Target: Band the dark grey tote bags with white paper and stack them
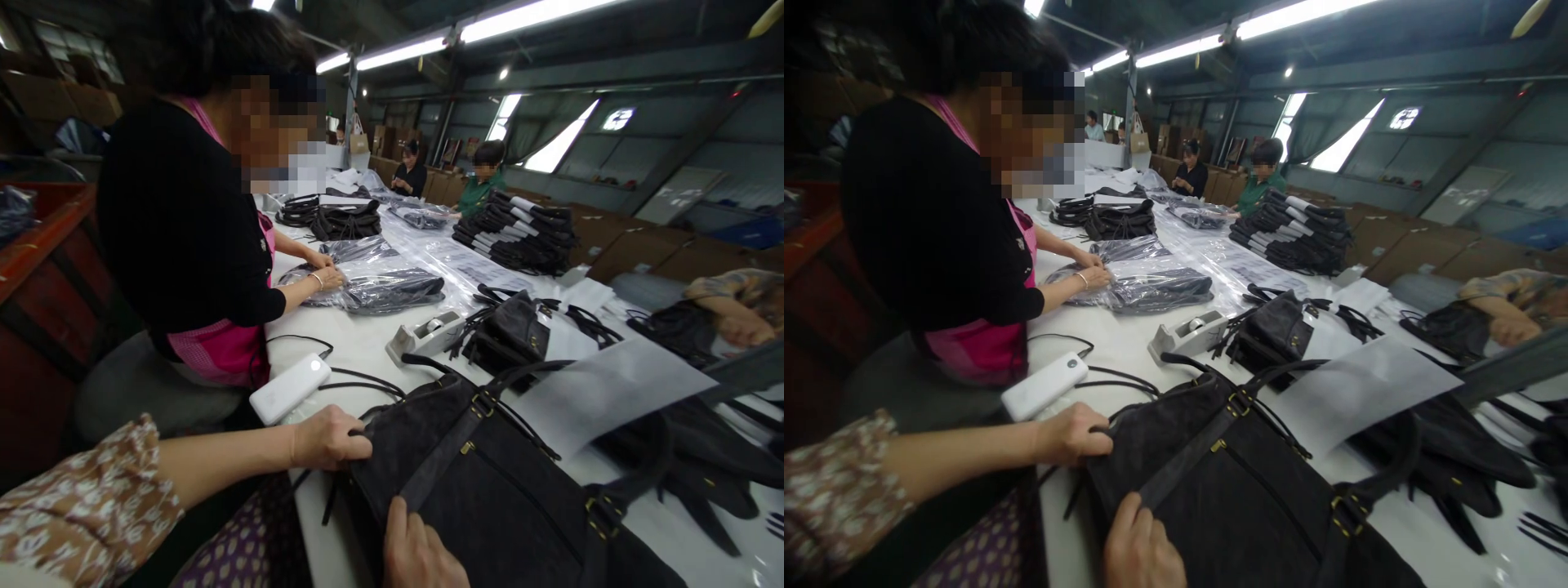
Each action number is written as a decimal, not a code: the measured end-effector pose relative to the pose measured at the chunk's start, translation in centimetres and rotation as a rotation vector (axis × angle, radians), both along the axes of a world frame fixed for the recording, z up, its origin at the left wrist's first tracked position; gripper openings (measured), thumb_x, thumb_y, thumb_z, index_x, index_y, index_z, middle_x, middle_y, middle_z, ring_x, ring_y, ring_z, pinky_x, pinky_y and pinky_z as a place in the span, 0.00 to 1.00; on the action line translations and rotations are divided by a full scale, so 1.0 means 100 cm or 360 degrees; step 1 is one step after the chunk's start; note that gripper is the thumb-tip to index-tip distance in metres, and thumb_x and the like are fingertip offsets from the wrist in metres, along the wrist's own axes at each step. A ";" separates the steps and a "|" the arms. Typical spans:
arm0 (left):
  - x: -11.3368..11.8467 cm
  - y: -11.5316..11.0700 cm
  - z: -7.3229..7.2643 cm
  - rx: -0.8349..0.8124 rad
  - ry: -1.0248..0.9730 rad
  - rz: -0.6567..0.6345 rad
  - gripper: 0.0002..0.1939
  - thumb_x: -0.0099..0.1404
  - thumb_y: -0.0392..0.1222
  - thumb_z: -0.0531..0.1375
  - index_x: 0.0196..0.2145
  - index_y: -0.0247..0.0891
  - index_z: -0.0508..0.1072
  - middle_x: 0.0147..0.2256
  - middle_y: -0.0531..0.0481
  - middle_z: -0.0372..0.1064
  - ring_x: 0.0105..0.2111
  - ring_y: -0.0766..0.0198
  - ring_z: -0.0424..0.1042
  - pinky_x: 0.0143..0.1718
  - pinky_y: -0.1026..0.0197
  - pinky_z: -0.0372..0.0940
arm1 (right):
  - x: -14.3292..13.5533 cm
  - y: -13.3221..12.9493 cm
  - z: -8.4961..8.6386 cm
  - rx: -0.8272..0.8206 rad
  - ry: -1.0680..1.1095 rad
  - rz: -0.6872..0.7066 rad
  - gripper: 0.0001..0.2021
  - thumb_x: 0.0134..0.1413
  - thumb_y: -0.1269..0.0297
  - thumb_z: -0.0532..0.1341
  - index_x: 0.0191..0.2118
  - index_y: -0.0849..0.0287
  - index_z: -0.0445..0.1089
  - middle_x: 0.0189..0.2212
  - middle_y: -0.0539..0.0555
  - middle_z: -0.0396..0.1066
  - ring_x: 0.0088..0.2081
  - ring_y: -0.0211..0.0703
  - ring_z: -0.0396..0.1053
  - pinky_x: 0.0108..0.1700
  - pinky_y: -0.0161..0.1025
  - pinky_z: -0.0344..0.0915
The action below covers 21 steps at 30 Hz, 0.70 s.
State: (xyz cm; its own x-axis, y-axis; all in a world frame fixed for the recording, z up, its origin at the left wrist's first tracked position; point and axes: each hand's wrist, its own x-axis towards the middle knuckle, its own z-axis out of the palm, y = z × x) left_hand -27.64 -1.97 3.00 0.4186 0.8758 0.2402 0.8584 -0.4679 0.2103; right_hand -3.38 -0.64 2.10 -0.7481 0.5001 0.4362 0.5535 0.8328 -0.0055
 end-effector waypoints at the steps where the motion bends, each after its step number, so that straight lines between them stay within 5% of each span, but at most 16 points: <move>1: -0.004 0.002 0.004 -0.0011 -0.0016 -0.0018 0.07 0.62 0.46 0.56 0.34 0.43 0.71 0.27 0.51 0.65 0.23 0.65 0.62 0.24 0.63 0.53 | 0.000 0.001 -0.001 -0.0026 0.0035 0.0012 0.15 0.51 0.76 0.53 0.44 0.58 0.66 0.19 0.53 0.65 0.20 0.42 0.66 0.17 0.34 0.54; 4: -0.016 0.005 0.029 -0.0104 -0.0011 -0.0208 0.11 0.62 0.46 0.58 0.44 0.48 0.68 0.28 0.52 0.66 0.26 0.64 0.63 0.27 0.64 0.54 | 0.001 0.001 -0.007 -0.0112 0.0119 0.0018 0.14 0.53 0.71 0.54 0.47 0.58 0.65 0.22 0.54 0.65 0.20 0.41 0.66 0.17 0.34 0.53; 7: -0.023 0.004 0.041 -0.0016 0.0106 -0.0371 0.07 0.65 0.41 0.54 0.41 0.49 0.68 0.27 0.50 0.64 0.28 0.63 0.61 0.31 0.63 0.57 | 0.000 -0.003 -0.013 -0.0156 0.0157 0.0061 0.16 0.54 0.64 0.56 0.50 0.58 0.65 0.25 0.56 0.67 0.19 0.40 0.66 0.17 0.34 0.53; 11: -0.020 0.000 0.002 0.0144 0.0125 -0.0307 0.07 0.64 0.37 0.51 0.29 0.43 0.65 0.27 0.49 0.62 0.26 0.63 0.60 0.28 0.62 0.56 | -0.011 -0.012 -0.016 -0.0103 0.0157 0.0197 0.16 0.56 0.59 0.55 0.48 0.59 0.66 0.23 0.52 0.67 0.14 0.35 0.61 0.16 0.34 0.49; 13: -0.018 -0.004 -0.022 0.0087 -0.0006 -0.0142 0.04 0.61 0.35 0.52 0.30 0.42 0.65 0.28 0.50 0.62 0.25 0.64 0.60 0.25 0.63 0.55 | -0.017 -0.011 -0.012 -0.0129 0.0117 0.0275 0.11 0.58 0.60 0.54 0.43 0.57 0.67 0.19 0.49 0.66 0.13 0.34 0.60 0.17 0.34 0.47; 15: -0.018 -0.008 -0.031 -0.0040 -0.0147 0.0002 0.09 0.57 0.31 0.52 0.35 0.41 0.65 0.31 0.51 0.63 0.25 0.66 0.62 0.26 0.64 0.56 | -0.023 -0.005 -0.005 -0.0268 0.0063 0.0332 0.07 0.60 0.64 0.52 0.35 0.56 0.66 0.18 0.47 0.65 0.16 0.34 0.62 0.19 0.33 0.48; 19: -0.019 -0.017 0.000 -0.0343 -0.0395 -0.0020 0.23 0.49 0.25 0.52 0.43 0.43 0.64 0.39 0.51 0.65 0.36 0.64 0.66 0.37 0.64 0.61 | -0.030 0.011 0.007 -0.0445 0.0215 0.0388 0.09 0.60 0.67 0.52 0.28 0.56 0.64 0.24 0.49 0.65 0.25 0.36 0.65 0.28 0.33 0.53; 21: -0.014 -0.020 0.023 -0.0424 -0.0692 0.0174 0.24 0.49 0.27 0.52 0.44 0.43 0.62 0.42 0.51 0.65 0.41 0.62 0.66 0.44 0.62 0.61 | -0.032 0.014 0.008 -0.0439 0.0317 0.0446 0.07 0.57 0.67 0.54 0.29 0.57 0.64 0.28 0.51 0.64 0.30 0.39 0.63 0.32 0.35 0.55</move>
